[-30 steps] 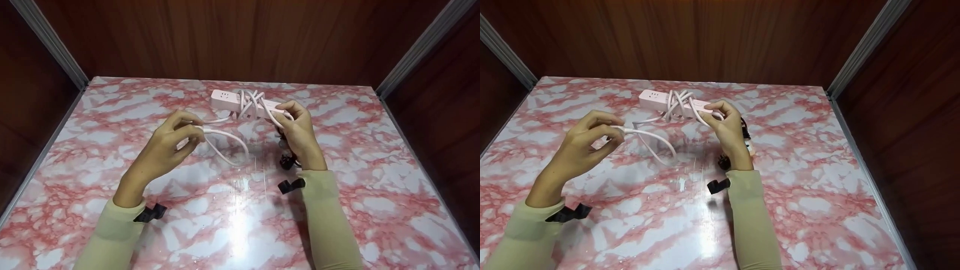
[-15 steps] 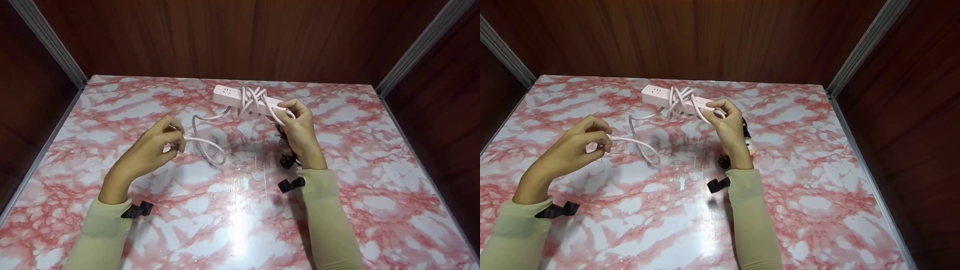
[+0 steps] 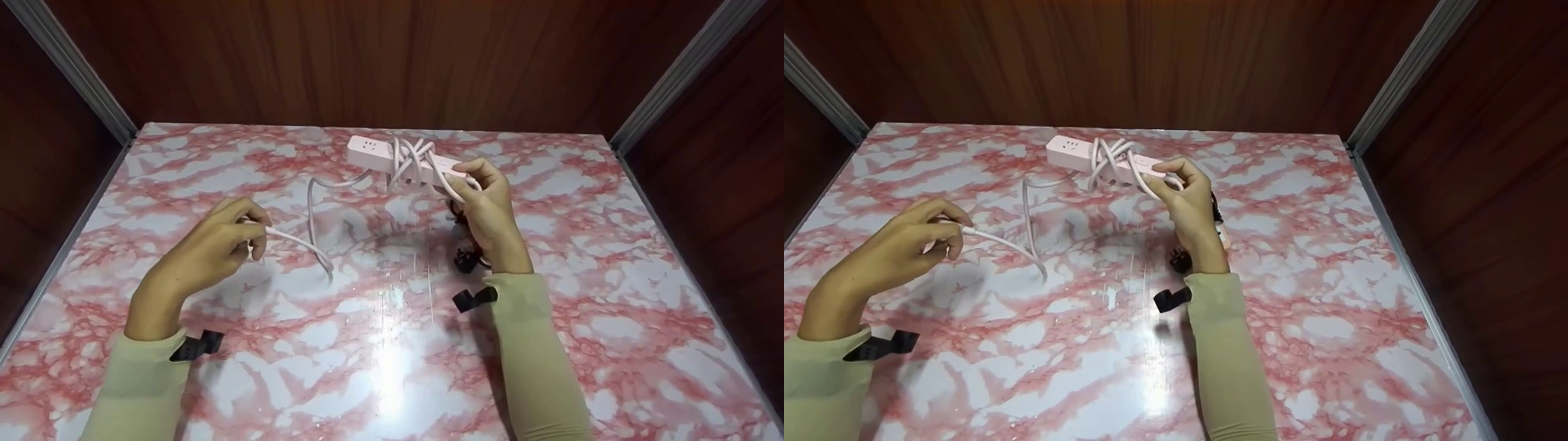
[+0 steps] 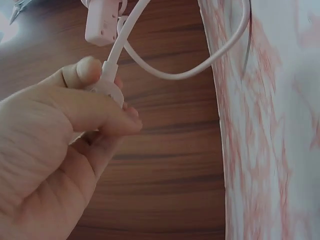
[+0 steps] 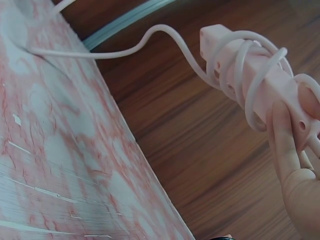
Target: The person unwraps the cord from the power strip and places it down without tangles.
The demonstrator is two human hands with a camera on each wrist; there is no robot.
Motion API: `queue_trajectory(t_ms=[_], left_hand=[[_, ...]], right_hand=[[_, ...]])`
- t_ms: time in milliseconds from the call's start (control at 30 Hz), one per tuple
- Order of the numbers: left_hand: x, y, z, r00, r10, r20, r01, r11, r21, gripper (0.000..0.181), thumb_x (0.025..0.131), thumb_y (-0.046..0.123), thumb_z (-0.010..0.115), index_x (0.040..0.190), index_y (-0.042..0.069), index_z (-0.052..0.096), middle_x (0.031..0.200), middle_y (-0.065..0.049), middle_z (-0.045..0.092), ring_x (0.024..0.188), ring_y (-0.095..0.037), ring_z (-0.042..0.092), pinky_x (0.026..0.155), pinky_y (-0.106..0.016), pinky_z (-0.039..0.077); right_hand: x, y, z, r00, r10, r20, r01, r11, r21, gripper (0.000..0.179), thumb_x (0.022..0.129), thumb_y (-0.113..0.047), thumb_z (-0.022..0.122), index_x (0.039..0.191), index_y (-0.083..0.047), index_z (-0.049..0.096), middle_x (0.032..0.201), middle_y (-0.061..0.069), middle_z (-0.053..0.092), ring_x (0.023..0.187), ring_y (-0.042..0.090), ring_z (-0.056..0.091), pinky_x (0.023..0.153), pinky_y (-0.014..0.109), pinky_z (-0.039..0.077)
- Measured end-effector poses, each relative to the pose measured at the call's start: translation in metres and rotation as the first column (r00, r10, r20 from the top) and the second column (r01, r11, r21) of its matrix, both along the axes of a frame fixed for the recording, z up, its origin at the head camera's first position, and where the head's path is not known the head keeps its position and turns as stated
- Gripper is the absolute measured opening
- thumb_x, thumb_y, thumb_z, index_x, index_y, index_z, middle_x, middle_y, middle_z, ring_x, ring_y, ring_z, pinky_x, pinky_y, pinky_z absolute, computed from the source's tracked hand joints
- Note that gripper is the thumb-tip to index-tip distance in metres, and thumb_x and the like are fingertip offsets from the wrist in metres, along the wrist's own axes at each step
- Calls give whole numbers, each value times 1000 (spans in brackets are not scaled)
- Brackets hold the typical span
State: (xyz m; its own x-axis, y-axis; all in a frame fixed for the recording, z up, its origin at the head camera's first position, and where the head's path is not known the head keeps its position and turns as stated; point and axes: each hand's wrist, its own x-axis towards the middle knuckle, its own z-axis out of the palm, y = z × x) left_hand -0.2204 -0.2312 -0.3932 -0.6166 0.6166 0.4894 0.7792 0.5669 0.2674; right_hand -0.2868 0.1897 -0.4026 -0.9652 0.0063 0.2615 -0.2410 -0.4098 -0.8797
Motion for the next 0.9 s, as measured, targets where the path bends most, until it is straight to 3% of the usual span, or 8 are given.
queue_trajectory(t_ms=[133,233,300,367,500,600,733,900], left_hand=[[0,-5,0,1000,13,18,-13,1000,6,38,76,-21,66,74,16,64,102,-8,60,98,-25,51,83,-31,37],[0,-7,0,991,56,119,-54,998,-22,36,78,-18,70,81,17,65,100,-3,56,91,-18,51,77,-29,40],[1,-10,-1,971,99,217,-88,994,-61,36,80,-17,72,87,16,62,98,-1,53,89,-16,50,75,-30,42],[1,-13,-2,941,143,308,-117,988,-98,36,83,-16,74,92,14,57,98,-1,51,89,-16,50,75,-33,44],[-2,-18,-8,889,203,410,-152,976,-154,35,86,-14,72,97,11,50,95,-5,50,91,-19,46,79,-38,40],[-5,-19,-11,865,223,449,-163,972,-170,33,87,-15,70,98,10,52,96,-8,55,92,-23,49,80,-41,42],[-6,-20,-12,846,239,477,-167,968,-188,32,88,-15,70,109,7,60,112,-15,65,109,-33,61,90,-50,49],[-1,-18,-3,849,268,455,-206,962,-182,38,95,-10,66,128,7,64,130,-20,64,124,-40,59,101,-57,50]], right_hand=[[0,1,1,1000,-9,12,8,1000,20,17,95,12,66,99,-4,66,102,15,61,77,19,66,61,22,53],[0,0,1,1000,-8,14,8,1000,19,17,95,13,65,98,-4,66,101,15,61,75,19,65,61,22,52],[0,0,1,1000,-7,9,7,1000,6,18,94,14,65,97,-4,66,103,16,61,81,21,67,68,24,58],[0,-1,1,1000,-8,8,8,1000,2,18,94,15,65,97,-3,66,104,16,60,85,21,68,73,27,60],[0,-1,1,1000,2,6,-2,1000,-10,19,93,16,65,96,-3,67,105,16,60,91,22,68,79,31,63],[0,-2,2,1000,16,0,-16,999,-31,20,93,18,64,96,-2,67,105,16,60,93,23,68,83,35,64],[1,-3,4,1000,16,-4,-16,999,-37,21,92,17,65,95,-3,67,102,15,60,89,22,68,82,35,64],[1,-3,5,1000,3,5,-3,1000,-22,24,91,19,64,94,-5,68,101,13,61,91,20,68,82,36,64]])
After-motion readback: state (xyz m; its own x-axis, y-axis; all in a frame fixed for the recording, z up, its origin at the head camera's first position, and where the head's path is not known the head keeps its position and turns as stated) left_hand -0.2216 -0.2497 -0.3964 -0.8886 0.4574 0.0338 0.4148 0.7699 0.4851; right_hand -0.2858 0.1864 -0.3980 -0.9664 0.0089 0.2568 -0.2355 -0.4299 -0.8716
